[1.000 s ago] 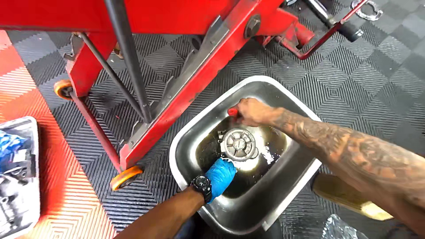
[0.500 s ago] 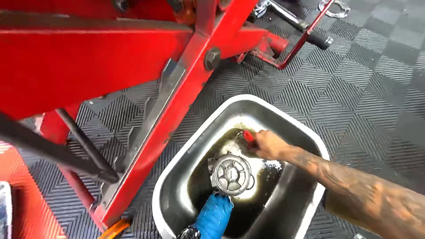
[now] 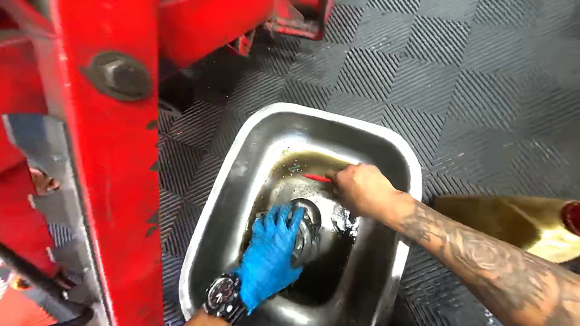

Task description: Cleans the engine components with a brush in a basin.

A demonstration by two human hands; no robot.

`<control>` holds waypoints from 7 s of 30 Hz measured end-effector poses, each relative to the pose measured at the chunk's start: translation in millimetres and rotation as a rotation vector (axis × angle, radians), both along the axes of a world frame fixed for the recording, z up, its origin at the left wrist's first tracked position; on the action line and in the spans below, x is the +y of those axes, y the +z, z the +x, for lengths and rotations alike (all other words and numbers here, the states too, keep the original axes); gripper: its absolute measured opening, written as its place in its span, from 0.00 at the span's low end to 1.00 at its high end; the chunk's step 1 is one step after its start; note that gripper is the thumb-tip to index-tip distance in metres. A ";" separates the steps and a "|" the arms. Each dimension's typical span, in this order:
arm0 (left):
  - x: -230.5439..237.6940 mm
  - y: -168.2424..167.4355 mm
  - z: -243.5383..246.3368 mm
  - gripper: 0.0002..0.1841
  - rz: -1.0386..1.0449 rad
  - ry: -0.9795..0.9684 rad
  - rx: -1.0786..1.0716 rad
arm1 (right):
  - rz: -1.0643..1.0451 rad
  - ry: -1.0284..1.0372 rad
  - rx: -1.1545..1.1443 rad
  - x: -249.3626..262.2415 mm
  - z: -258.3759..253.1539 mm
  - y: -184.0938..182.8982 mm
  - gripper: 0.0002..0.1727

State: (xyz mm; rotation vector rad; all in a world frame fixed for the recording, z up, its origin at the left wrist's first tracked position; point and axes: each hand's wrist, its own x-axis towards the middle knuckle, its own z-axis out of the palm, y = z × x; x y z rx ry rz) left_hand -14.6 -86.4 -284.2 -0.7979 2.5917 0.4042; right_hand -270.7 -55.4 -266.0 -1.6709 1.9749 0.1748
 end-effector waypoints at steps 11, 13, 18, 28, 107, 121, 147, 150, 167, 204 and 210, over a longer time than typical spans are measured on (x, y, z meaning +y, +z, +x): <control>13.0 2.5 55.7 0.23 -0.239 -0.837 0.238 | -0.072 -0.261 -0.359 16.4 0.1 -13.9 0.08; 14.0 0.5 57.8 0.23 -0.231 -0.827 0.245 | -0.171 -0.352 -0.656 18.7 15.2 -1.2 0.08; 1.8 0.8 45.1 0.41 -0.084 -0.784 0.218 | -0.228 -0.172 -0.795 27.1 50.5 -23.5 0.06; -13.6 -17.3 31.8 0.40 0.061 -0.935 0.143 | -0.106 -0.255 -0.568 -2.6 20.6 -34.4 0.09; -17.7 -40.4 28.9 0.30 0.006 -0.983 0.330 | 0.005 -0.579 -0.729 -7.9 59.0 -48.5 0.07; -13.9 -43.9 32.9 0.31 0.043 -0.969 0.327 | 0.232 -0.363 -0.560 -19.1 39.8 -45.1 0.10; -14.6 -45.0 24.9 0.22 -0.053 -1.000 0.364 | -0.229 -0.602 -0.616 -13.0 -15.1 -10.6 0.06; -13.7 -42.8 25.4 0.23 -0.053 -1.011 0.341 | -0.104 -0.493 -0.973 -29.7 20.3 -30.6 0.06; -10.2 -37.5 27.8 0.28 -0.054 -0.953 0.324 | -0.259 -0.691 -0.481 27.0 6.3 -17.6 0.11; 35.5 -39.6 -6.4 0.56 -0.347 -0.033 0.417 | -0.088 -0.658 -0.393 21.2 3.9 -19.4 0.10; 31.5 -47.6 1.7 0.58 -0.419 0.111 0.420 | -0.033 -0.712 -0.834 6.7 16.4 -26.6 0.09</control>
